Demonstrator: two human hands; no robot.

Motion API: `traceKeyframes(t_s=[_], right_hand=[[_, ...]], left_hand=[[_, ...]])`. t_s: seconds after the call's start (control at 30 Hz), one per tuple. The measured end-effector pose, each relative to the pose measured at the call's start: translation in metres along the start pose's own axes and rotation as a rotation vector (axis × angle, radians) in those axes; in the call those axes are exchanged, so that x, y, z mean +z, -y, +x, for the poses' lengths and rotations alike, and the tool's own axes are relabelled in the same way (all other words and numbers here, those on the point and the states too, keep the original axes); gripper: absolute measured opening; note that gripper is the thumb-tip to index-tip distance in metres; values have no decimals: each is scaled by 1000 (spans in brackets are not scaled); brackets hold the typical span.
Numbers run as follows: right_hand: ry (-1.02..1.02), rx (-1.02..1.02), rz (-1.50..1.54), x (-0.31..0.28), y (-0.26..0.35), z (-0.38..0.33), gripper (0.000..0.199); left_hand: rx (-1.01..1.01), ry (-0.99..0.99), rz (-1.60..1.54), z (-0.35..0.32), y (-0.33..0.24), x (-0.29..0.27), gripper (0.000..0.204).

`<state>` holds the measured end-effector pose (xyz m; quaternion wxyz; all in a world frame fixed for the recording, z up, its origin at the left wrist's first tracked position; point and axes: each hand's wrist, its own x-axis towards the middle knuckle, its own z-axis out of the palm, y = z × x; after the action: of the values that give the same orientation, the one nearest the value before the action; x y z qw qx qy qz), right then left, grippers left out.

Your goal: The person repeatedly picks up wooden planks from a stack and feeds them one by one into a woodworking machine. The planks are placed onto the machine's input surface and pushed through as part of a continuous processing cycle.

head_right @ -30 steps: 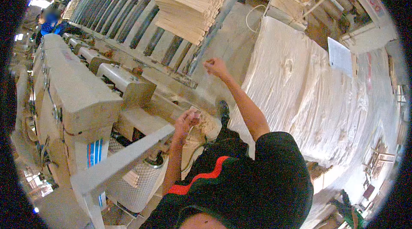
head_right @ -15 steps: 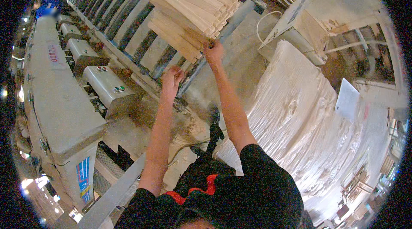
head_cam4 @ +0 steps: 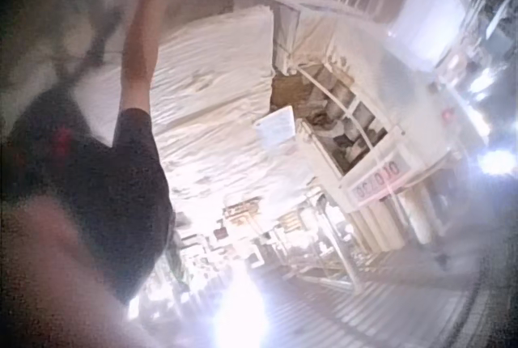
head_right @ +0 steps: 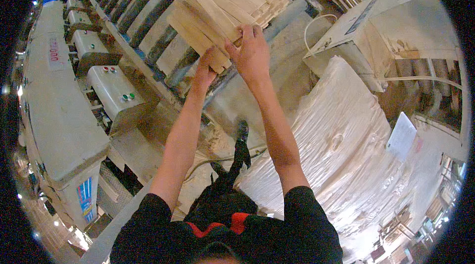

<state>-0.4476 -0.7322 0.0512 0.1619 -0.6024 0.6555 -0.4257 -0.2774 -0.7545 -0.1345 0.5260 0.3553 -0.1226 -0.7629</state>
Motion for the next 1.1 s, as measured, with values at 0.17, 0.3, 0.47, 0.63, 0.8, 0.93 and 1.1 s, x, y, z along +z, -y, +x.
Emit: traceKeyframes(t_s=[0.17,0.3,0.47,0.63,0.8,0.93,1.1], right_hand=[[147,65,17,-20,8,-24,33],[152,150,143,-35,7,-48,40],[100,51,237,-24,-1,-74,36],[142,85,241,18,-11,-94,35],[144,118,171,82,-37,-115,27],[206,124,113,98,-38,-126,24],[359,319,434,116,-64,-139,22]], left_hand=[[371,113,462,3,5,10,50],[300,49,379,8,9,8,47],[-35,27,182,-18,8,-48,38],[-29,-288,273,-75,-11,-32,33],[37,-475,473,-95,-29,-35,40],[91,-574,526,-103,-33,-29,40],[225,-623,531,-108,-26,-21,41]])
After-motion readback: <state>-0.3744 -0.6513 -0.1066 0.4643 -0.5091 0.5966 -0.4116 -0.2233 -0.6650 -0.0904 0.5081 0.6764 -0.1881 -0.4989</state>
